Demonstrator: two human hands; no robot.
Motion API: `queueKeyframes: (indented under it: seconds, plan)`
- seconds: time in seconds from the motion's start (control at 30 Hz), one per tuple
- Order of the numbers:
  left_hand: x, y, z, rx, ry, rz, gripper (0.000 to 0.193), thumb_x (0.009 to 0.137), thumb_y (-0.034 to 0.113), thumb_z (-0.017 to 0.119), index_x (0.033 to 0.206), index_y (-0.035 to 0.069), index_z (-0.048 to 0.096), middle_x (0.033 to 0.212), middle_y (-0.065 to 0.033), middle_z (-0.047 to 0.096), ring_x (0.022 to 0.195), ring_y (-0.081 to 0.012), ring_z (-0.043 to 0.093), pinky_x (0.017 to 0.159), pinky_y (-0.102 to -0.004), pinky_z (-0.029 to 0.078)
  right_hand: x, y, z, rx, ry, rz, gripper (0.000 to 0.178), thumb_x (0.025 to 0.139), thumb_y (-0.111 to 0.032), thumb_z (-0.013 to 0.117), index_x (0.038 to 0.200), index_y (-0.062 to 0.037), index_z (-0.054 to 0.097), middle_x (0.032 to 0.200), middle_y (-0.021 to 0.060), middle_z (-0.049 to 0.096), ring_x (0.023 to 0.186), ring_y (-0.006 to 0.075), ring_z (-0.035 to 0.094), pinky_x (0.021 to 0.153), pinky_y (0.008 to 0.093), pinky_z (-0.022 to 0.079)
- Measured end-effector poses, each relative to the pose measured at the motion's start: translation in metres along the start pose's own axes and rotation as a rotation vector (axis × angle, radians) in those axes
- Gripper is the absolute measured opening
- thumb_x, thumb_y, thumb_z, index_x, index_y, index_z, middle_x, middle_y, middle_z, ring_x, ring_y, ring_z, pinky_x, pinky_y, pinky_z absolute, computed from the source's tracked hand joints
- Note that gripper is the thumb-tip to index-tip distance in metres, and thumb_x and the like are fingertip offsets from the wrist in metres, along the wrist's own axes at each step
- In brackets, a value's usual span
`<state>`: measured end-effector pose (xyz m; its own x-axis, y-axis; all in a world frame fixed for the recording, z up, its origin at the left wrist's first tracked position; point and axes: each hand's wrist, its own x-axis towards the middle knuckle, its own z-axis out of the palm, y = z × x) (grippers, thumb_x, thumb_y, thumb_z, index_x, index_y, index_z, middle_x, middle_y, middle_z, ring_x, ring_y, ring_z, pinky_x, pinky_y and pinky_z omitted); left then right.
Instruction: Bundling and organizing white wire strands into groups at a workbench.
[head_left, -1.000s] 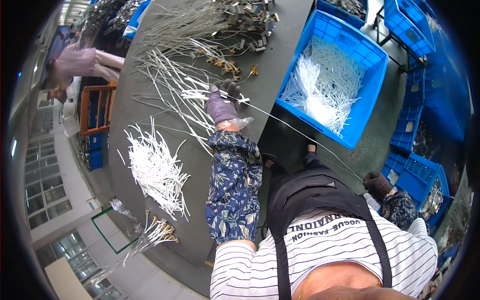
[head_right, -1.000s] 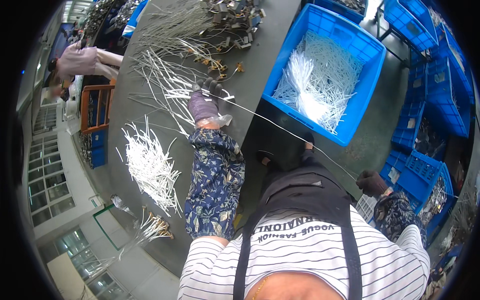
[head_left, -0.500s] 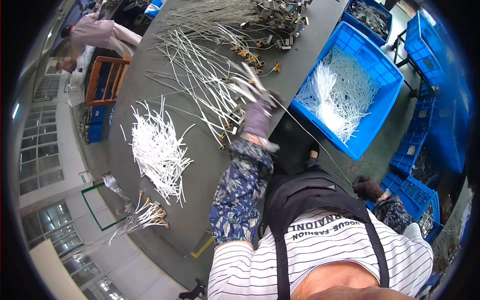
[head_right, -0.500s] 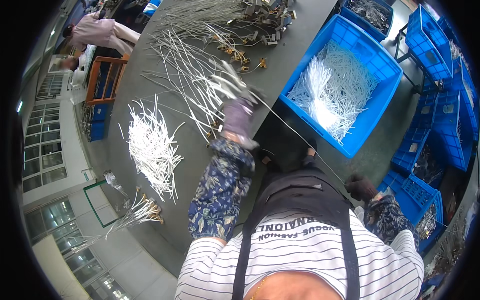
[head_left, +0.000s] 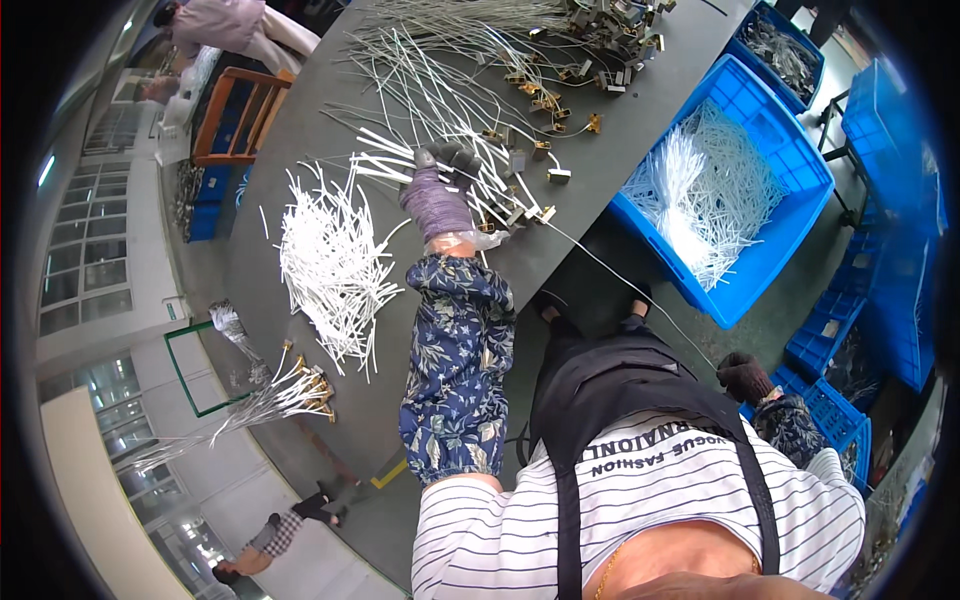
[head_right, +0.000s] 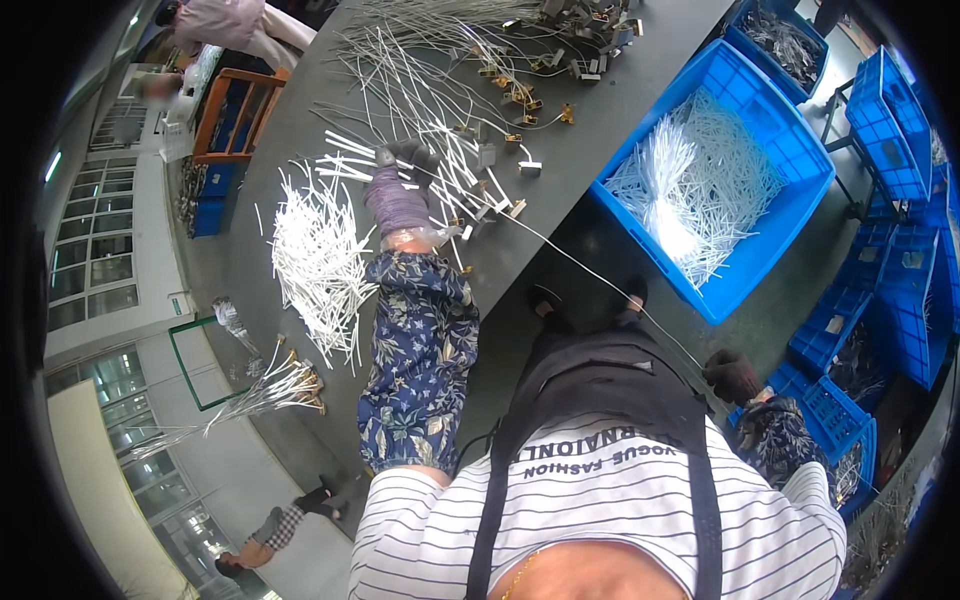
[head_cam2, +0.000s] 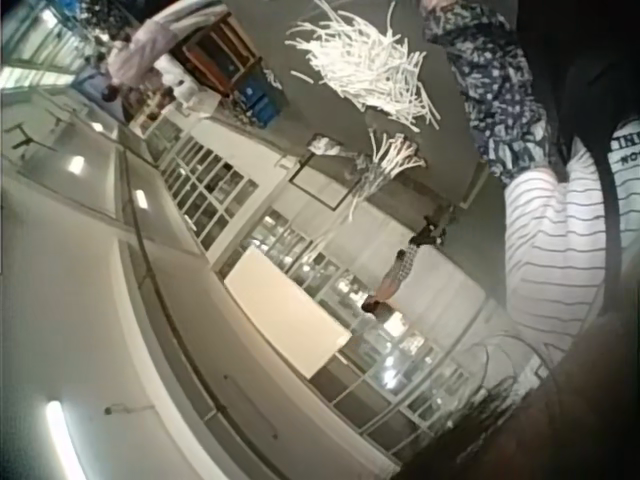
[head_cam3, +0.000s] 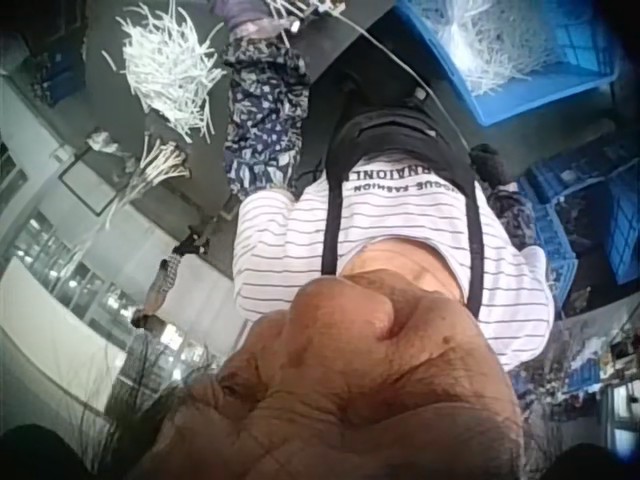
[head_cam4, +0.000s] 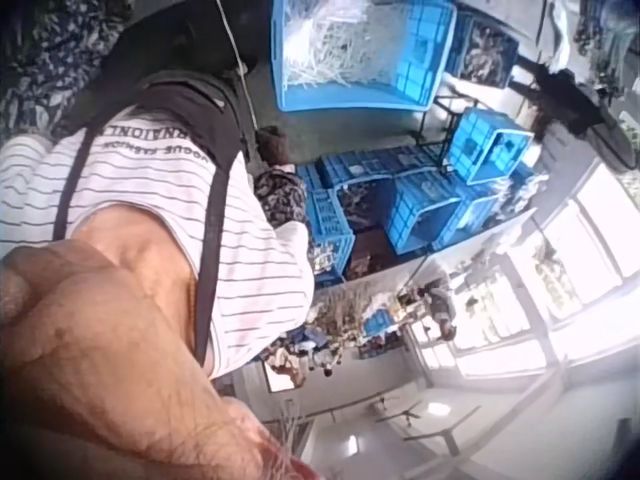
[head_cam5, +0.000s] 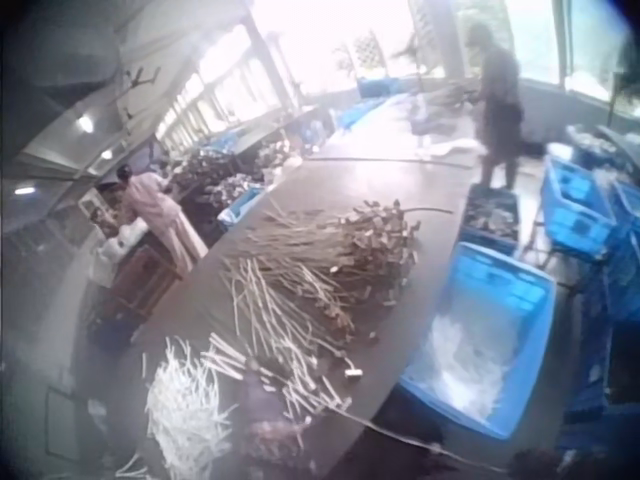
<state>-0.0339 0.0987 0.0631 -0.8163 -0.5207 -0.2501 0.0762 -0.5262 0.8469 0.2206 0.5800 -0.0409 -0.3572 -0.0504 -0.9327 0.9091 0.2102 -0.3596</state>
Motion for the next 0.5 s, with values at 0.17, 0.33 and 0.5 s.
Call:
queueKeyframes:
  seconds: [0.17, 0.33, 0.5]
  plan:
    - [-0.005, 0.005, 0.003, 0.017, 0.027, 0.014, 0.028, 0.092, 0.028, 0.058, 0.1, 0.002, 0.054, 0.09, -0.0131, 0.063, 0.076, -0.0225, 0.064, 0.066, -0.0379, 0.06, 0.002, -0.001, -0.004, 0.003, -0.006, -0.029, 0.008, 0.075, -0.008, 0.066, 0.078, -0.0047, 0.059, 0.058, 0.0046, 0.054, 0.041, 0.013, 0.046, 0.036, 0.0281, 0.031]
    - [0.0, 0.001, -0.004, -0.009, 0.117, 0.007, 0.023, 0.094, 0.025, 0.055, 0.099, 0.003, 0.056, 0.084, -0.012, 0.065, 0.068, -0.0222, 0.064, 0.061, -0.0371, 0.058, -0.005, 0.003, -0.005, -0.037, 0.022, -0.023, 0.009, 0.075, -0.009, 0.066, 0.077, -0.0048, 0.059, 0.057, 0.0037, 0.052, 0.041, 0.0133, 0.046, 0.036, 0.028, 0.031]
    - [-0.038, -0.056, -0.023, 0.898, -0.525, 0.374, 0.018, 0.095, 0.022, 0.051, 0.096, 0.009, 0.063, 0.085, -0.0066, 0.066, 0.075, -0.019, 0.065, 0.066, -0.0368, 0.055, -0.008, -0.018, 0.013, 0.046, -0.012, -0.058, 0.009, 0.074, -0.009, 0.066, 0.077, -0.0048, 0.058, 0.057, 0.004, 0.052, 0.042, 0.0137, 0.046, 0.037, 0.028, 0.033]
